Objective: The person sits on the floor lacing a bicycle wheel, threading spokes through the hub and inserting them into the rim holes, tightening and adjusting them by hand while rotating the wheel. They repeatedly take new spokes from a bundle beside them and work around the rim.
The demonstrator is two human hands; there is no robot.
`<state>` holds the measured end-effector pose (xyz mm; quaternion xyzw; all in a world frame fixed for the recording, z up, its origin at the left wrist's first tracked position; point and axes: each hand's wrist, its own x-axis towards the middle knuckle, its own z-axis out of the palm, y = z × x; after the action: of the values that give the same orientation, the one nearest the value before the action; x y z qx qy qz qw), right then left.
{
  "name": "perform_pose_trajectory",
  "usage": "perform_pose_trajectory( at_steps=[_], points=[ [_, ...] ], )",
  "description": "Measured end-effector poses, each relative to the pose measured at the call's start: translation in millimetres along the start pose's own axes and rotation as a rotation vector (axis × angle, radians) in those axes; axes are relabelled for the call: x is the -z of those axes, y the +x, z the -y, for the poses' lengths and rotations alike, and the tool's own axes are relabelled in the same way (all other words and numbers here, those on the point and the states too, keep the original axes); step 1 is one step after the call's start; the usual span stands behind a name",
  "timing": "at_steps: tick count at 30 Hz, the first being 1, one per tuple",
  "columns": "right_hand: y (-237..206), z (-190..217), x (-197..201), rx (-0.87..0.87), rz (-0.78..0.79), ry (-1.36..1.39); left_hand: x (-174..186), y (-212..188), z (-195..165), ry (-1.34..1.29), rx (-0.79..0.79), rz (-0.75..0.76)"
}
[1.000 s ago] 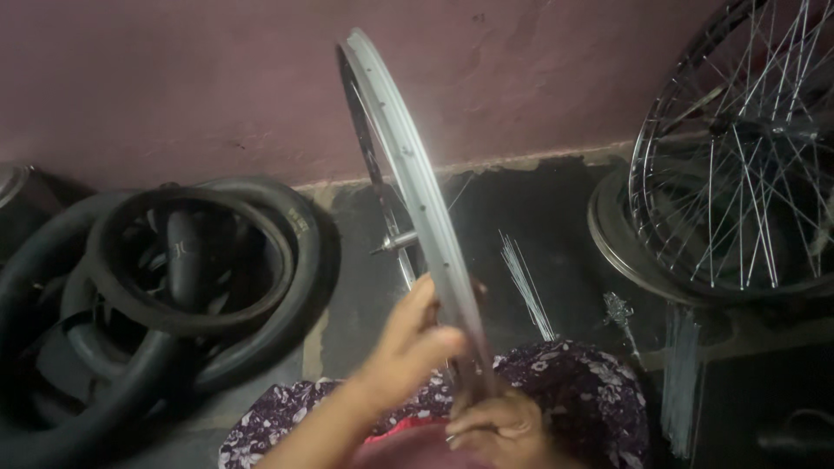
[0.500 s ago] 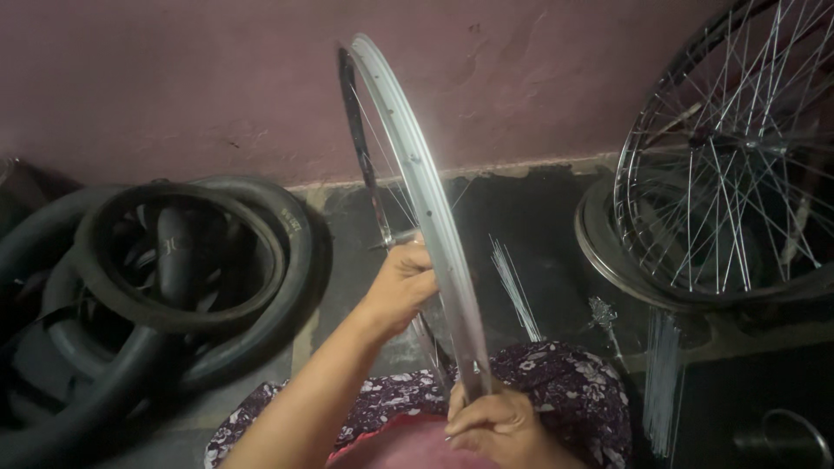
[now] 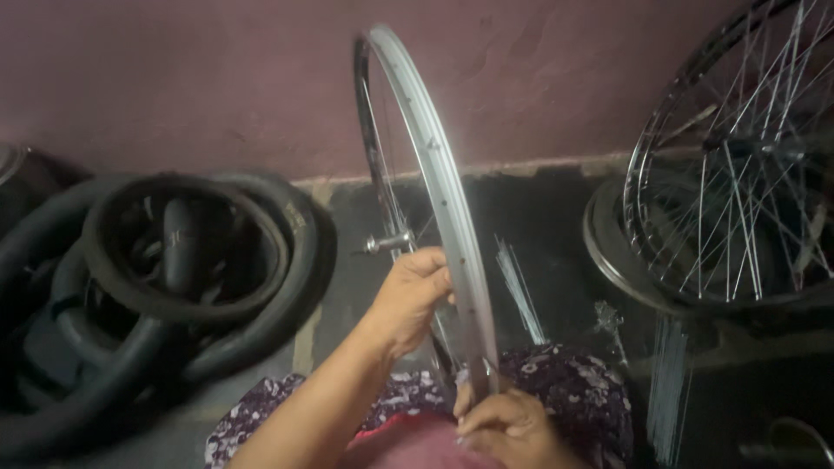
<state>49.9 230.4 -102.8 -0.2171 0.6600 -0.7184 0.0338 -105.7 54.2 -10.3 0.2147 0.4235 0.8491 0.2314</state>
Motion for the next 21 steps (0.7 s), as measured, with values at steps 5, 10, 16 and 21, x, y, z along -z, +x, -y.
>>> perform_pose_trajectory(
  at_steps=[5, 10, 16, 21],
  points=[
    [-5, 53, 42, 0.201, 0.158, -0.186, -5, 2, -3, -0.039, -0.02, 0.022],
    [16, 101, 50, 0.059, -0.598, -0.395, -15, 6, -1, -0.06, -0.026, -0.092],
    [77, 143, 13, 0.303, -0.685, -0.607, -14, 5, -3, -0.102, -0.04, -0.087],
    [109, 174, -14, 0.504, -0.592, -0.975, -14, 3, -6, -0.112, -0.063, -0.08]
  ],
)
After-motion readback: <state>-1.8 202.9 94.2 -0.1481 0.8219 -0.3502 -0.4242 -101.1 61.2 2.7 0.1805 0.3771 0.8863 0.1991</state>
